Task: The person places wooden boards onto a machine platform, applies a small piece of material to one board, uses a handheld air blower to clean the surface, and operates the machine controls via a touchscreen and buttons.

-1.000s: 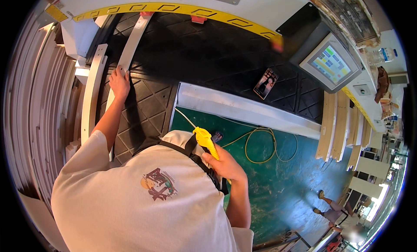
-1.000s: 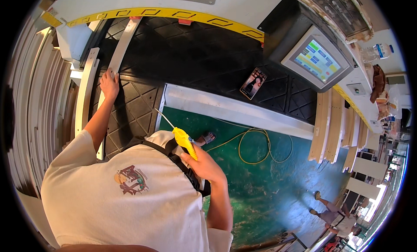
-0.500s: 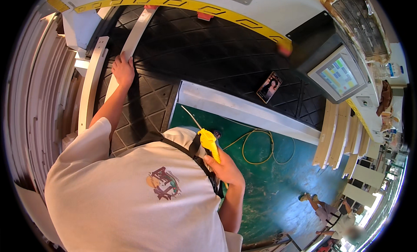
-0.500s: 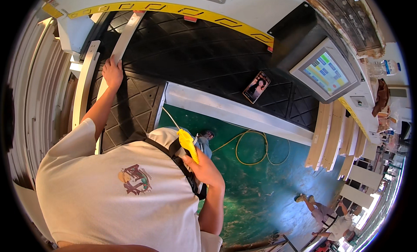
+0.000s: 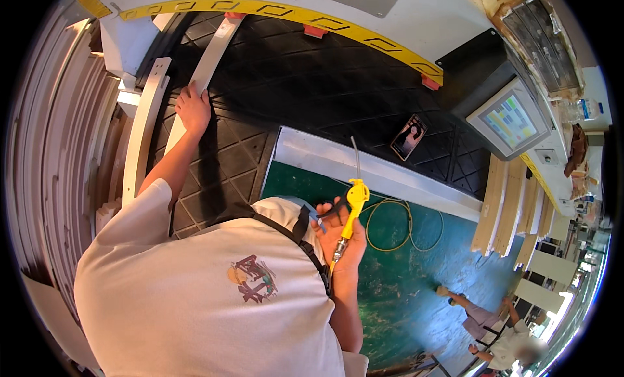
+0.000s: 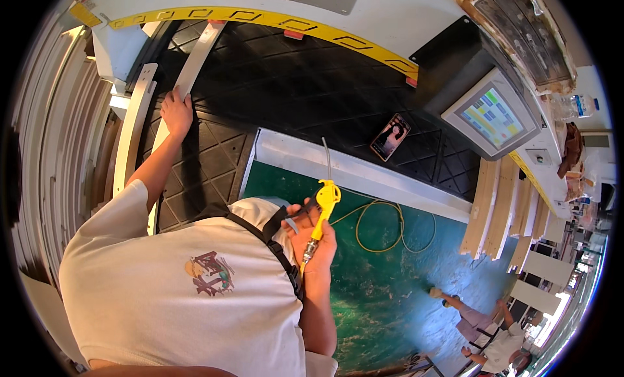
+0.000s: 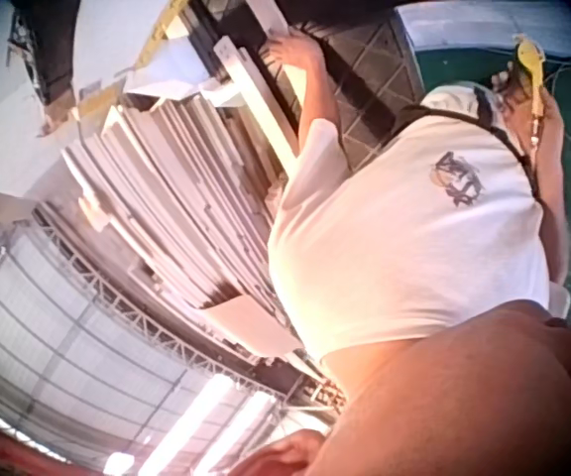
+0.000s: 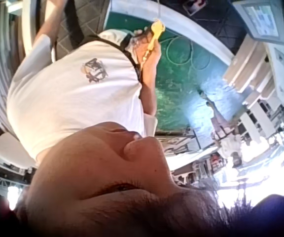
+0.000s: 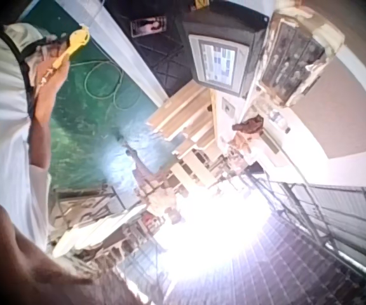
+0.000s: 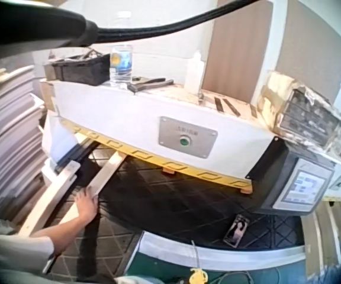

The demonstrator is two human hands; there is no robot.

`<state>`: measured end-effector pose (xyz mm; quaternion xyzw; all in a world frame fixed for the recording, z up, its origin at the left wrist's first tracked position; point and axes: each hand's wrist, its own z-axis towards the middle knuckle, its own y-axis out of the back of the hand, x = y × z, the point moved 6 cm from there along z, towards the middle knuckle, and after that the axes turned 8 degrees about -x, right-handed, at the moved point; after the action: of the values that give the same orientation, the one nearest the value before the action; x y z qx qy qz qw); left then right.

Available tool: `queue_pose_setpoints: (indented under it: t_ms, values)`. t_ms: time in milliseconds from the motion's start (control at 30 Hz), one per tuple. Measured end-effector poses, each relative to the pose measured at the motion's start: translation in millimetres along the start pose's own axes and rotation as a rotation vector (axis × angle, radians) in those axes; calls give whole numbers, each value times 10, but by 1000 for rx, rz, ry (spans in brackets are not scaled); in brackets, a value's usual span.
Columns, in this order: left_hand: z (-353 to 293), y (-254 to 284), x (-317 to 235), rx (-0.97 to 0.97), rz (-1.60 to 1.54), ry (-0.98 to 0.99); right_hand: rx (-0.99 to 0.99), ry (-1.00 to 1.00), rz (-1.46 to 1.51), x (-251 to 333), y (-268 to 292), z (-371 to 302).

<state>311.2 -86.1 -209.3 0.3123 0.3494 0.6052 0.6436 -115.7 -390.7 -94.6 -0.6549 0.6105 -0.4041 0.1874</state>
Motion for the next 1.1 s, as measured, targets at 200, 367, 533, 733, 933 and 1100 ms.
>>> queue_pose_setpoints:
  t_ms: [200, 367, 533, 733, 933, 1100]
  values:
    - [-4, 15, -23, -22, -9, 0, -54, -103, -192, -119, -148, -83]
    - [-8, 44, -13, -32, -11, 6, 32, -117, -702, -79, -177, -86]
    - [3, 72, -28, -56, -19, 0, 102, -101, -835, -122, -155, -109]
    - [-3, 72, -39, -13, -35, 15, 80, 4, -664, -36, -204, -138]
    - [-18, 76, -37, -24, -1, -5, 134, -14, -965, 174, 8, -261]
    - [-10, 79, -65, -64, 12, -23, -44, 147, -702, 381, 194, -367]
